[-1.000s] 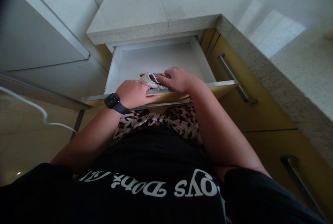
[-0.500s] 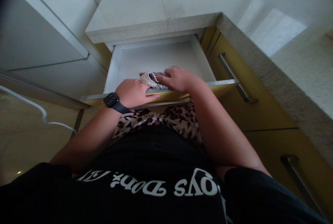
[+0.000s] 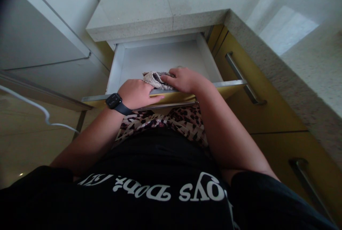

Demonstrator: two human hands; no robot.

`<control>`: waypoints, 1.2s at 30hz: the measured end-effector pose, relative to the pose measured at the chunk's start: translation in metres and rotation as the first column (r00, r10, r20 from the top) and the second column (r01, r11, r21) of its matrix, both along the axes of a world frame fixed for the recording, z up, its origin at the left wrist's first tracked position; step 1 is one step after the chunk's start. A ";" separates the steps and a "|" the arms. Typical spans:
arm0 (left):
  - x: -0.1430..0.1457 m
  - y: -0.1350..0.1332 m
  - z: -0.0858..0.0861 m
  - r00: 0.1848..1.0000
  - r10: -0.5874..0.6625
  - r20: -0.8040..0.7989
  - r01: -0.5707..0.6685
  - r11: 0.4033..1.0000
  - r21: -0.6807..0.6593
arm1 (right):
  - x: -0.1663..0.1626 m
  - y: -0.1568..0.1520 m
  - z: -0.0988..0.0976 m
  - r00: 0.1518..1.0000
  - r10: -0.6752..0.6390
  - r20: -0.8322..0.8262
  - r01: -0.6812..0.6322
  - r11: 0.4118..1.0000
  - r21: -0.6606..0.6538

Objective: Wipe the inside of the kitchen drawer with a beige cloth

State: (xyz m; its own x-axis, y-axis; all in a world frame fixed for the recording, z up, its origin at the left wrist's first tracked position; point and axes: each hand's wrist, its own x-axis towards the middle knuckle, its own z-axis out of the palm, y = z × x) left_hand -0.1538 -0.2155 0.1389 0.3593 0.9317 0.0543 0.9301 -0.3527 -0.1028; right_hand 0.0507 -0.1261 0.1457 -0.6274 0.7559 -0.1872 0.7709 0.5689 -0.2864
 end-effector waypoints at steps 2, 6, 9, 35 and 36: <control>0.000 0.000 0.000 1.000 0.006 0.000 -0.006 1.000 -0.003 | -0.001 -0.001 0.000 1.000 -0.007 -0.005 0.007 1.000 -0.003; 0.001 0.000 0.001 1.000 0.012 0.001 -0.012 1.000 -0.011 | -0.002 -0.002 0.002 1.000 -0.009 -0.015 0.009 1.000 -0.001; 0.001 -0.001 0.002 1.000 0.015 -0.004 -0.015 1.000 -0.017 | -0.001 -0.001 0.002 1.000 -0.002 -0.010 0.002 1.000 0.004; 0.000 0.000 0.000 1.000 0.021 -0.001 -0.021 1.000 -0.015 | 0.000 0.002 -0.002 0.999 -0.014 -0.035 0.014 1.000 0.009; 0.000 0.000 0.000 1.000 0.022 -0.004 -0.022 1.000 -0.015 | 0.000 0.002 -0.002 0.999 -0.015 -0.033 0.016 1.000 0.009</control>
